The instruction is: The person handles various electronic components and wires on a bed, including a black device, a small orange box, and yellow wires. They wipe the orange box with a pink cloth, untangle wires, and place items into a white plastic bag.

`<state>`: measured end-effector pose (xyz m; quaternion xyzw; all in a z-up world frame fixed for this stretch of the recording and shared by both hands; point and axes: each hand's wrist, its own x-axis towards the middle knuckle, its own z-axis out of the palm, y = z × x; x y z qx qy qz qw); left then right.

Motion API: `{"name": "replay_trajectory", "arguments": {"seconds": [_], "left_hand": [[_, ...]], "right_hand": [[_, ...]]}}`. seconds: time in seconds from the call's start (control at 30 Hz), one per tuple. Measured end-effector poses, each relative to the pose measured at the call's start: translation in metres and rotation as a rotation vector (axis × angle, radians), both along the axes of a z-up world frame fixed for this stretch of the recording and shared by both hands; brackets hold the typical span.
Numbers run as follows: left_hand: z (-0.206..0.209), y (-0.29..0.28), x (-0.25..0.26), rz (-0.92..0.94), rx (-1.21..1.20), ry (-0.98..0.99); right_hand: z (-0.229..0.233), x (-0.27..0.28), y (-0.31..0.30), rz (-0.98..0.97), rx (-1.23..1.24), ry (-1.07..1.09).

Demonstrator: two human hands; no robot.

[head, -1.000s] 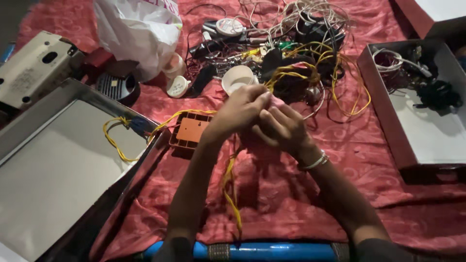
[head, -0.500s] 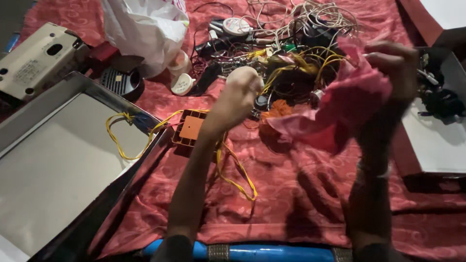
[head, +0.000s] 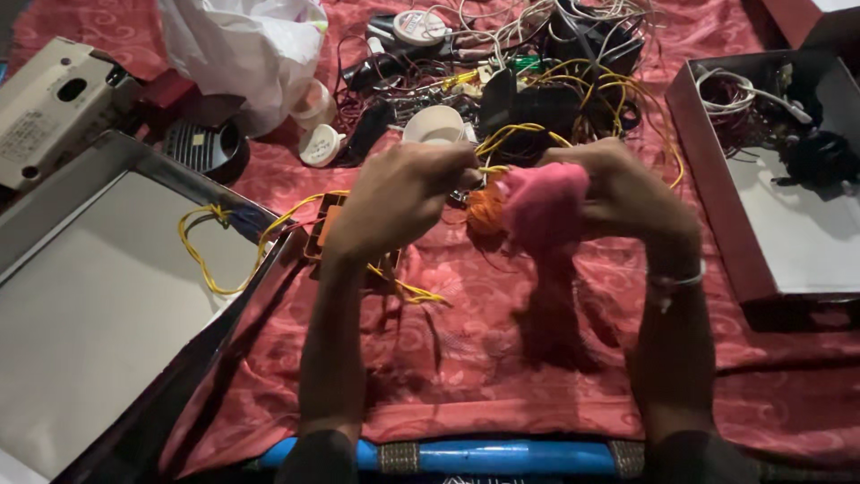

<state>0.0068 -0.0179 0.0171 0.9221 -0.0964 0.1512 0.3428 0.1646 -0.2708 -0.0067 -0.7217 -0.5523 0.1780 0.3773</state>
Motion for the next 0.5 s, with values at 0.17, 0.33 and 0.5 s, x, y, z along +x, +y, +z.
{"name": "replay_trajectory", "arguments": {"seconds": [0.17,0.33,0.5], "left_hand": [[0.019,0.044,-0.033,0.121,-0.049,-0.091],[0.031,0.083,-0.059,0.270,-0.024,-0.145],[0.020,0.057,-0.040,0.474,0.328,0.065]], "right_hand": [[0.002,0.025,-0.050,-0.118,-0.094,0.256],[0.024,0.029,-0.075,-0.084,0.066,-0.018],[0.050,-0.018,-0.058,-0.130,0.205,-0.266]]}}
